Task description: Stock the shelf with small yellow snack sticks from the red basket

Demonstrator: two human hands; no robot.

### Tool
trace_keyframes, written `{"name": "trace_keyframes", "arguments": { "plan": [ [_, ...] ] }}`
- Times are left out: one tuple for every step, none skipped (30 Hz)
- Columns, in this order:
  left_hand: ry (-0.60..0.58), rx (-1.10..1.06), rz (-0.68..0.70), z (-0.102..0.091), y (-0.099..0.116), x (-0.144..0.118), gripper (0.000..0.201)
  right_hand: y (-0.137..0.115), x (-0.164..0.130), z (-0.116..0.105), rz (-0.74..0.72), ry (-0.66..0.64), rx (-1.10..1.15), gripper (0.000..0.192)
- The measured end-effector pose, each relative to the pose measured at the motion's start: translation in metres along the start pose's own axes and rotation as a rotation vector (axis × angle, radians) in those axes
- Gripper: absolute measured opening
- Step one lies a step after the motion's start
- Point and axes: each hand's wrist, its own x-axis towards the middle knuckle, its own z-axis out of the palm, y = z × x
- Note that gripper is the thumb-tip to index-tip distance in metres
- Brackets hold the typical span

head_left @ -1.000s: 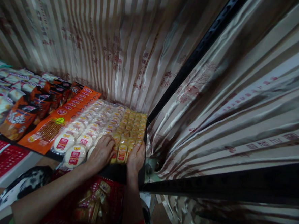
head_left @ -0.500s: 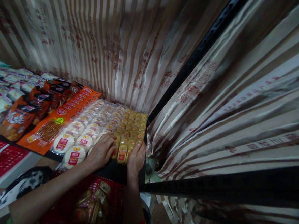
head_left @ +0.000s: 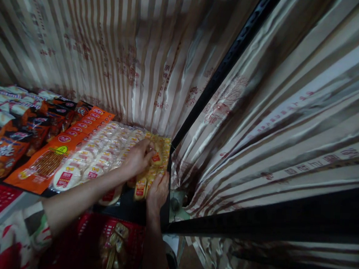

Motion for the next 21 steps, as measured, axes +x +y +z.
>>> {"name": "trace_keyframes", "arguments": {
  "plan": [
    [-0.015, 0.016, 0.025, 0.008, 0.002, 0.008, 0.007, 0.0, 0.0, 0.0, 0.002, 0.003, 0.001, 0.066],
    [-0.048, 0.03, 0.063, 0.016, 0.005, 0.016, 0.01, 0.0, 0.0, 0.0, 0.004, 0.008, 0.001, 0.066],
    [-0.08, 0.042, 0.099, 0.023, 0.006, 0.023, 0.015, 0.0, 0.0, 0.0, 0.006, 0.012, 0.0, 0.065],
    [-0.113, 0.051, 0.127, 0.03, 0.008, 0.03, 0.021, 0.0, 0.0, 0.0, 0.007, 0.014, -0.001, 0.065],
    [-0.154, 0.059, 0.149, 0.037, 0.009, 0.036, 0.027, 0.0, 0.0, 0.0, 0.007, 0.011, 0.001, 0.065],
    [-0.189, 0.069, 0.158, 0.043, 0.01, 0.042, 0.032, -0.001, 0.0, -0.001, 0.005, 0.006, 0.003, 0.065],
    [-0.221, 0.079, 0.168, 0.048, 0.011, 0.048, 0.034, -0.001, 0.0, -0.001, 0.005, 0.001, 0.006, 0.066],
    [-0.25, 0.087, 0.182, 0.053, 0.011, 0.053, 0.033, -0.001, 0.0, -0.001, 0.006, -0.003, 0.008, 0.066],
    [-0.271, 0.093, 0.199, 0.058, 0.011, 0.058, 0.031, -0.001, -0.001, -0.001, 0.006, -0.003, 0.009, 0.067],
    [-0.289, 0.099, 0.219, 0.062, 0.011, 0.062, 0.029, -0.001, -0.001, -0.001, 0.008, 0.0, 0.008, 0.067],
    [-0.302, 0.105, 0.236, 0.067, 0.01, 0.066, 0.027, -0.001, -0.001, -0.001, 0.011, 0.006, 0.005, 0.067],
    [-0.312, 0.11, 0.247, 0.071, 0.01, 0.07, 0.025, -0.001, -0.001, -0.001, 0.011, 0.014, 0.001, 0.067],
    [-0.32, 0.118, 0.25, 0.074, 0.01, 0.073, 0.025, 0.0, -0.001, 0.0, 0.009, 0.019, -0.001, 0.066],
    [-0.326, 0.128, 0.249, 0.078, 0.01, 0.076, 0.025, 0.0, -0.001, 0.0, 0.006, 0.025, -0.003, 0.065],
    [-0.333, 0.139, 0.248, 0.081, 0.009, 0.079, 0.025, 0.0, -0.001, 0.0, 0.001, 0.026, -0.003, 0.064],
    [-0.343, 0.146, 0.254, 0.083, 0.009, 0.082, 0.024, 0.0, -0.001, 0.0, -0.005, 0.028, -0.004, 0.063],
    [-0.356, 0.151, 0.265, 0.086, 0.008, 0.084, 0.023, 0.0, -0.001, 0.0, -0.013, 0.028, -0.004, 0.062],
    [-0.374, 0.154, 0.279, 0.088, 0.007, 0.086, 0.023, 0.0, -0.001, 0.0, -0.021, 0.029, -0.004, 0.061],
    [-0.393, 0.158, 0.298, 0.09, 0.005, 0.087, 0.023, 0.0, -0.001, -0.001, -0.029, 0.032, -0.004, 0.06],
    [-0.413, 0.161, 0.321, 0.092, 0.003, 0.088, 0.025, 0.0, -0.001, -0.001, -0.033, 0.036, -0.005, 0.059],
    [-0.43, 0.168, 0.345, 0.094, 0.0, 0.089, 0.027, 0.0, -0.001, -0.001, -0.032, 0.038, -0.005, 0.059]
  ]
}}
